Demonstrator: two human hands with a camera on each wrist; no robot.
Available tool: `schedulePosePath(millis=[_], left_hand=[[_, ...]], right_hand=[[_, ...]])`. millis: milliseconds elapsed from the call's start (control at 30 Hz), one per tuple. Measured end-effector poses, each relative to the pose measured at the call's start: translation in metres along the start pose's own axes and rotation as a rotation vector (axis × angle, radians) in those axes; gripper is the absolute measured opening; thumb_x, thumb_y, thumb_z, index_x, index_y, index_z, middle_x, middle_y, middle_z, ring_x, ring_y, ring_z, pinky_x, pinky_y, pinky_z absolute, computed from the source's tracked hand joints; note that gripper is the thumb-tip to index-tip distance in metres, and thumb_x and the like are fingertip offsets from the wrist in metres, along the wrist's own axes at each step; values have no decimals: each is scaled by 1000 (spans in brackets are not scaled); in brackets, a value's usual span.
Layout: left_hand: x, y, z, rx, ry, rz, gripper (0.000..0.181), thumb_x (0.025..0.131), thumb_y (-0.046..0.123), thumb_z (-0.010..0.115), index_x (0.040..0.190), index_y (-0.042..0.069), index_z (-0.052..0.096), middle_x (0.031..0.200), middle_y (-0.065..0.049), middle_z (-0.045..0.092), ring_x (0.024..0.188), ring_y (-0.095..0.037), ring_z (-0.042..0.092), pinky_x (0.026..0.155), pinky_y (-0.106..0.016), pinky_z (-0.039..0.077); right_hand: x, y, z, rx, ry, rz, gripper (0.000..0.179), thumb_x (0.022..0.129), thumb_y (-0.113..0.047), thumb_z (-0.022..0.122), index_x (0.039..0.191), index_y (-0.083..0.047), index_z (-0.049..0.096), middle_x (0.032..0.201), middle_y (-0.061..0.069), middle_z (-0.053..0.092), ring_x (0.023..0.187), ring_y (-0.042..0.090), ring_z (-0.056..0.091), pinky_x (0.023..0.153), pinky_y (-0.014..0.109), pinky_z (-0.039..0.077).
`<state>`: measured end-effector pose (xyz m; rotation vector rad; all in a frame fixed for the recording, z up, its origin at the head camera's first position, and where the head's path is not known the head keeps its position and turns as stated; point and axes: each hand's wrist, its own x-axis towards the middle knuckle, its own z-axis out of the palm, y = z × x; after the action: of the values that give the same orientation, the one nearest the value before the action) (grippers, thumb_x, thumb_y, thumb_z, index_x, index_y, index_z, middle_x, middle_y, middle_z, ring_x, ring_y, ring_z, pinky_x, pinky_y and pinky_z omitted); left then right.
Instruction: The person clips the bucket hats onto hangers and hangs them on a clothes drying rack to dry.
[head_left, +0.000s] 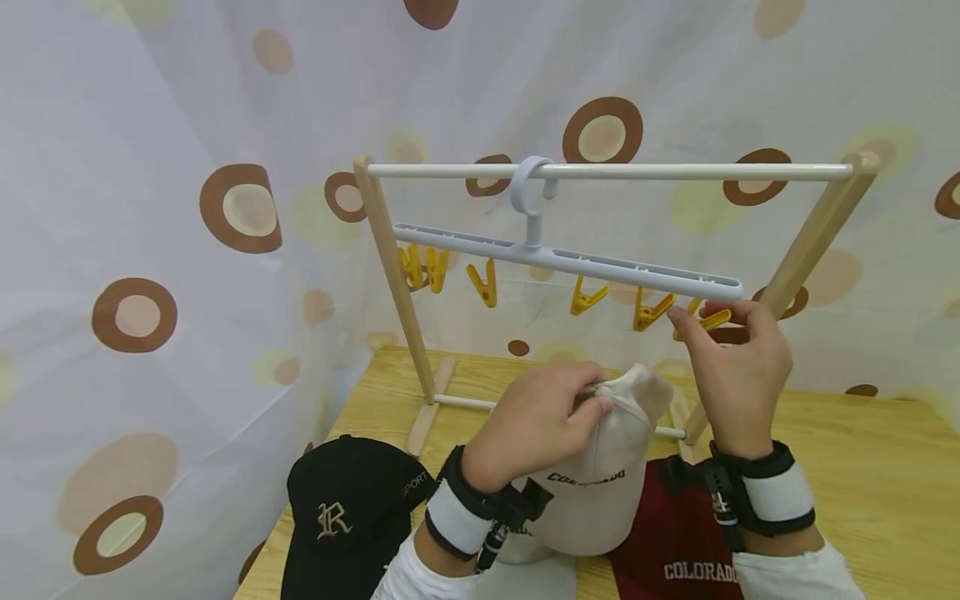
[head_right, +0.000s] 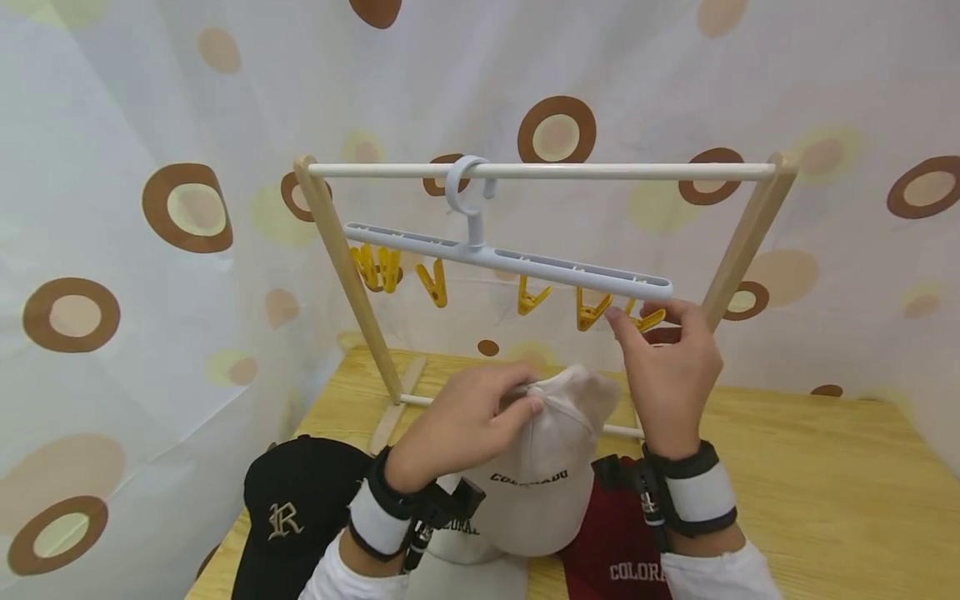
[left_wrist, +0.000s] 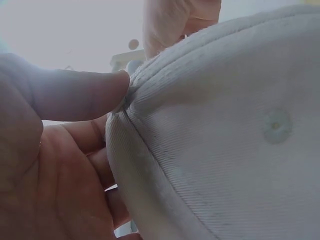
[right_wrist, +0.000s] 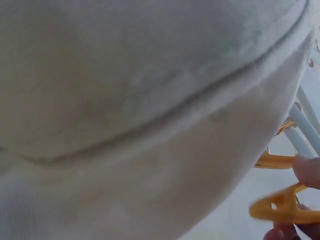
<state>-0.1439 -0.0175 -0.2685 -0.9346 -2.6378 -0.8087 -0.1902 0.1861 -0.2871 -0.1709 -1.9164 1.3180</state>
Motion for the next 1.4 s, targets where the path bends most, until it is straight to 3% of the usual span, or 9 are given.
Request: schedulePosePath(millis=[267, 500, 600, 733, 833, 967, 1133, 1233, 1400], left_hand=[[2, -2, 1, -8, 3, -19, 16, 96, 21, 60, 104, 12, 70, 88, 0, 64, 77, -7, 54, 65, -15, 40], [2, -1, 2, -12, 7, -16, 15, 96, 20, 61, 104, 12, 71, 90, -1, 67, 79, -9, 56, 66, -17, 41], [4, -1, 3, -2, 3, -13, 18, 96, 22, 60, 107, 13, 71, 93, 0, 69, 82, -9, 58, 68, -17, 43], [12, -1, 0, 4, -12, 3, 18, 98, 22, 58, 108, 13, 70, 91, 2, 70, 79, -7, 58, 67, -16, 43], [21, -2, -5, 22, -8, 37, 16, 98, 20, 57, 106, 13, 69, 86, 3, 67, 75, -8, 57, 65, -16, 41], [35, -8, -8, 94, 15, 78, 16, 97, 17, 56, 105, 14, 69, 88, 3, 69, 78, -9, 59, 69, -20, 44], [48, -21, 5, 165, 37, 41, 21, 94, 13, 53, 104, 17, 71, 91, 6, 71, 81, -10, 63, 71, -28, 48], [53, -29, 17, 139, 42, 5, 21, 93, 14, 52, 101, 18, 71, 86, 6, 70, 78, -10, 61, 68, -27, 46], [60, -39, 30, 83, 21, 3, 17, 98, 26, 57, 102, 17, 71, 89, 5, 71, 82, -11, 61, 70, -26, 45]], right_hand=[[4, 0, 3, 52, 65, -65, 26, 83, -26, 80, 95, -4, 73, 76, -26, 59, 60, -7, 56, 55, 12, 42], [9, 2, 4, 178, 91, 10, 29, 83, -18, 79, 109, -14, 65, 77, -23, 65, 65, -4, 62, 63, 11, 49], [12, 2, 3, 164, 124, 6, 22, 83, -20, 80, 100, -9, 71, 77, -23, 65, 63, -5, 61, 63, 10, 49], [14, 2, 3, 128, 143, -12, 27, 83, -23, 80, 107, -10, 77, 83, -25, 61, 66, -7, 61, 65, 9, 49], [17, 1, 2, 151, 140, 39, 38, 82, -21, 81, 118, -10, 74, 84, -22, 61, 70, -5, 60, 66, 9, 49], [20, -1, 0, 240, 147, 150, 43, 79, -18, 83, 118, -6, 71, 85, -17, 66, 75, -1, 62, 69, 8, 50], [22, 3, 1, 219, 127, 122, 37, 80, -21, 82, 113, -6, 74, 80, -20, 68, 75, -2, 66, 68, 10, 51], [21, 6, 1, 160, 106, 93, 37, 83, -23, 80, 115, -6, 74, 81, -22, 67, 73, -5, 65, 66, 10, 50], [20, 7, -1, 122, 67, 135, 44, 84, -25, 78, 122, -5, 68, 76, -26, 66, 71, -6, 63, 60, 11, 45]])
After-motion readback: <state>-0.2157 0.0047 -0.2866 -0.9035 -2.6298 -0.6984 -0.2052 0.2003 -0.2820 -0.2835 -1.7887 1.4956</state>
